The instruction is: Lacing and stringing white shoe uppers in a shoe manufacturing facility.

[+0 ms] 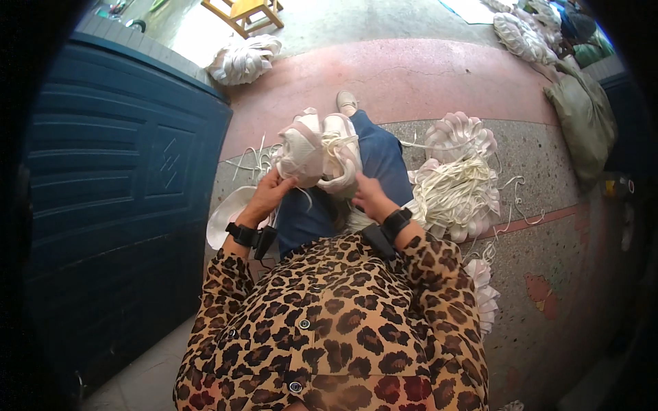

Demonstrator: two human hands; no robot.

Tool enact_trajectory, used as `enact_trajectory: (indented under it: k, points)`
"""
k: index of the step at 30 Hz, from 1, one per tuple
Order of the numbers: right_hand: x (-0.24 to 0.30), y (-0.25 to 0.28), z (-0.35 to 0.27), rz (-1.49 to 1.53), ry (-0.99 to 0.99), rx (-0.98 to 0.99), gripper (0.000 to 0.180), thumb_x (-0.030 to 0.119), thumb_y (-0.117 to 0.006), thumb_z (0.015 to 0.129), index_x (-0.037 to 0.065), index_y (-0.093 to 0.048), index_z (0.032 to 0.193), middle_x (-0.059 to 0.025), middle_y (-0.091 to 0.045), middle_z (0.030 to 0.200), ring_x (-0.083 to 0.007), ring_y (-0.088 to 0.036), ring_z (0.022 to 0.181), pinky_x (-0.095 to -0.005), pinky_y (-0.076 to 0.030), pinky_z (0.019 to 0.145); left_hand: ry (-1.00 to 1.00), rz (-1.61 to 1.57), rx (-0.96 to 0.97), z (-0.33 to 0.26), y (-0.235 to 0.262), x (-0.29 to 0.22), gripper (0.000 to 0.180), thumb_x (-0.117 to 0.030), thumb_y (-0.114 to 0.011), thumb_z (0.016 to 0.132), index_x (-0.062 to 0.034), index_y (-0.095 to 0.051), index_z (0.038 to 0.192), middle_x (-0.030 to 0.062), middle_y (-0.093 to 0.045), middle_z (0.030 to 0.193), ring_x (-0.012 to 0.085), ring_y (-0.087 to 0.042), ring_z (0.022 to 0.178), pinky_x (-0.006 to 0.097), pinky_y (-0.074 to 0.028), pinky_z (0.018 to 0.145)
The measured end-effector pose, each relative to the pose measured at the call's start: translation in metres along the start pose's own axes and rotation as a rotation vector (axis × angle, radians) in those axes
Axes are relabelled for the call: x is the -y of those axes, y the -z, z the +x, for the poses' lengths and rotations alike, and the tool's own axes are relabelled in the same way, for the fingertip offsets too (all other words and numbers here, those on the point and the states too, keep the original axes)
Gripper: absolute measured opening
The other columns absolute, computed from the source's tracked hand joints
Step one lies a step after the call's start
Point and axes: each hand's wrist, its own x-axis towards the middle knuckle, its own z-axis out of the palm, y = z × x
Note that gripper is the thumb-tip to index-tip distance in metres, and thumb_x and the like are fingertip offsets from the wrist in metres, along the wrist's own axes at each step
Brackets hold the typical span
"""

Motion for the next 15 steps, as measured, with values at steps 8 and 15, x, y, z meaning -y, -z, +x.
enact_trajectory:
  k: [8,15]
  points:
    - [0.002,-0.005,0.029,0.270,0.119,0.232,0.052,0.046,-0.039,0.106,0.010,-0.044,0.143,-0.0092,-0.052,0.142,-0.0260,-0.045,0.133,-0.0493,-0.033,0.114,-0.005,0.128,0.126,-0.003,0.002,0.010,0.045,-0.011,-0.063,0.097,-0.0023,-0.050,0.139,0.0061,-0.063,0.125,0.0161,-0.058,0.113,0.033,-0.046,0.099]
    - [0.003,-0.002,-0.009,0.486,0.255,0.504,0.052,0.041,-0.032,0.109,0.007,-0.041,0.147,-0.0111,-0.049,0.145,-0.0255,-0.051,0.129,-0.0423,-0.042,0.108,-0.282,1.011,0.103,0.022,-0.049,0.031,0.033,-0.018,-0.071,0.087,-0.0053,-0.059,0.116,0.0187,-0.063,0.106,0.0394,-0.061,0.103,0.045,-0.052,0.086]
